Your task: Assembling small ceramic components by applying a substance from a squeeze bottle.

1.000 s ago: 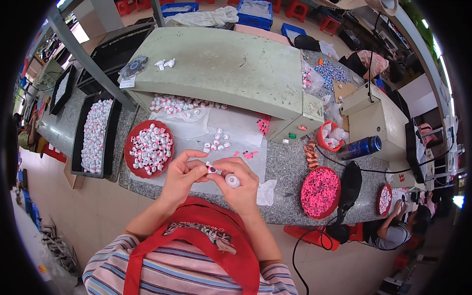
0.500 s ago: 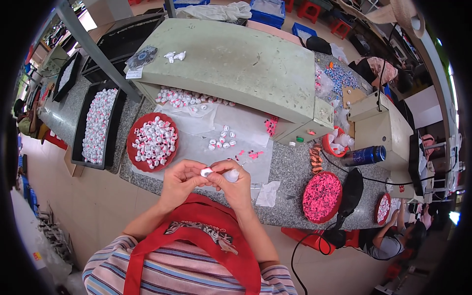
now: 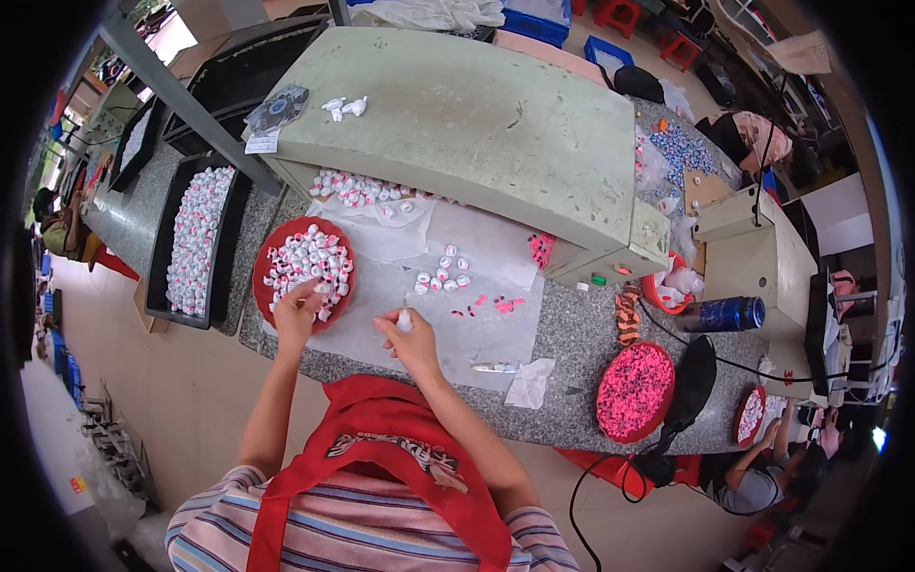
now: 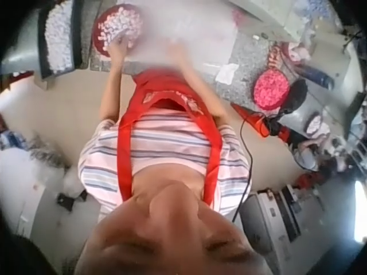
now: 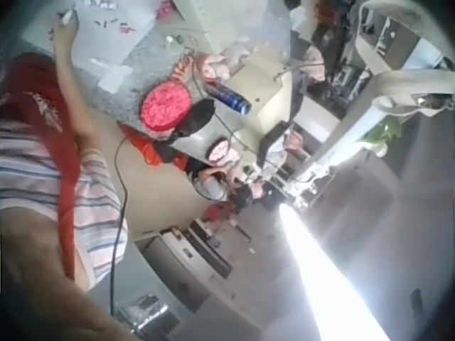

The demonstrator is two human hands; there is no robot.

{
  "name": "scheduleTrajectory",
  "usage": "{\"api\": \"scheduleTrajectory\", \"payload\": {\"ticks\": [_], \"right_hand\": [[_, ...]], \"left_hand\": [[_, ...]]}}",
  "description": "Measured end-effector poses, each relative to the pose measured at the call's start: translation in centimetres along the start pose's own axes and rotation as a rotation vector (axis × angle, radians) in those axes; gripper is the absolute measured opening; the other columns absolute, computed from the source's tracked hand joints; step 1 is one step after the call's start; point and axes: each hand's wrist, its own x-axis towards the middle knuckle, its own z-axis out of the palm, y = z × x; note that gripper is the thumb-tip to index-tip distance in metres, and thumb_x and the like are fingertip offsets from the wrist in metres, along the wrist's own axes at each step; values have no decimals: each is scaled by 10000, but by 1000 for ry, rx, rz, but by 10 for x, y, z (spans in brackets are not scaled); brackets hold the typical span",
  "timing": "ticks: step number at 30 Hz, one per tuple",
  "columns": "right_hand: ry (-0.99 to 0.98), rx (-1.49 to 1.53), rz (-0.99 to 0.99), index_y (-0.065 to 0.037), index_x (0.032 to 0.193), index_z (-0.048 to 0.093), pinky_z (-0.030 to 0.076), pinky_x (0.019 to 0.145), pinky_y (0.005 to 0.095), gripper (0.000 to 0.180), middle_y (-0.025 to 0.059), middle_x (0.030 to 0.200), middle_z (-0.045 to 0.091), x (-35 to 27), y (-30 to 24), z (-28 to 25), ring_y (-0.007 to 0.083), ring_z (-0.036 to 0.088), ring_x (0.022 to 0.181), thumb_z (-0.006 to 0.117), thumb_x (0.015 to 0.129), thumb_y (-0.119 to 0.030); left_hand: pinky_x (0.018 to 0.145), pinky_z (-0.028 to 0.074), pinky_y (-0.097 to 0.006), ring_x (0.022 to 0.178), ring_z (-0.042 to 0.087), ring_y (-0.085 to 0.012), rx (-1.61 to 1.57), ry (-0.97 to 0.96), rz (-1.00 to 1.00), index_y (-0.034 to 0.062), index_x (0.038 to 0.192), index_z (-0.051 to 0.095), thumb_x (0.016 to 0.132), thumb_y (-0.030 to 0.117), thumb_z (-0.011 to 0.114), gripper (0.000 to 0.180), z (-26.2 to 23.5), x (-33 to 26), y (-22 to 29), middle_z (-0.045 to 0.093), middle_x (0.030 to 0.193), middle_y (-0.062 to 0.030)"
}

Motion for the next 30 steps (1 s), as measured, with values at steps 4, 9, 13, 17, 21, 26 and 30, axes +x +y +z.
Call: {"api": "scheduleTrajectory", "payload": {"ticks": [4,9,13,17,21,26,30], "right_hand": [[186,17,-2,-29,865,528,406,427,207,234,23,691,546,-6,1,-47,84,527,528,655,738,-179],[308,86,-54,-35,953,441,425,453,213,280,39,758,522,-26,-8,-76,102,543,578,627,754,-103],[372,84,-164,-34,999,404,461,499,233,316,53,809,515,-47,-6,-84,125,555,629,596,748,-36],[355,-63,-368,-18,1006,394,499,572,249,312,81,887,512,-57,-9,-83,146,571,670,570,751,17],[248,230,-475,-8,1021,412,493,593,237,302,90,917,517,-95,-69,-66,131,563,700,556,759,37],[493,83,-668,14,938,518,437,592,207,241,76,826,554,-153,-110,-58,106,528,642,568,703,-3],[573,-373,-1027,12,872,543,436,588,220,208,76,778,573,-173,-109,-56,120,538,608,588,671,-10]], "left_hand": [[625,476,-370,717,593,-284,756,214,532,101,961,609,679,91,642,284,47,31,10,576,927,-135],[689,467,-403,835,557,-305,808,-231,528,59,832,614,715,98,555,136,160,46,-15,562,811,-172],[688,471,-397,775,557,-313,938,-263,513,48,821,605,700,120,574,145,164,60,-30,567,809,-157],[713,481,-308,842,588,-212,-57,-424,-15,14,954,598,744,36,576,212,142,34,19,604,957,-116],[741,477,-257,872,580,-161,-620,-626,-275,-25,1051,544,772,-18,553,280,108,-33,114,597,959,-98],[792,484,-256,894,566,-168,-395,-527,239,-45,1047,503,725,-117,560,335,101,-105,160,563,983,-124],[804,489,-281,930,546,-193,-381,-496,465,-59,1009,505,692,-161,568,339,99,-118,166,494,1026,-131]]}}
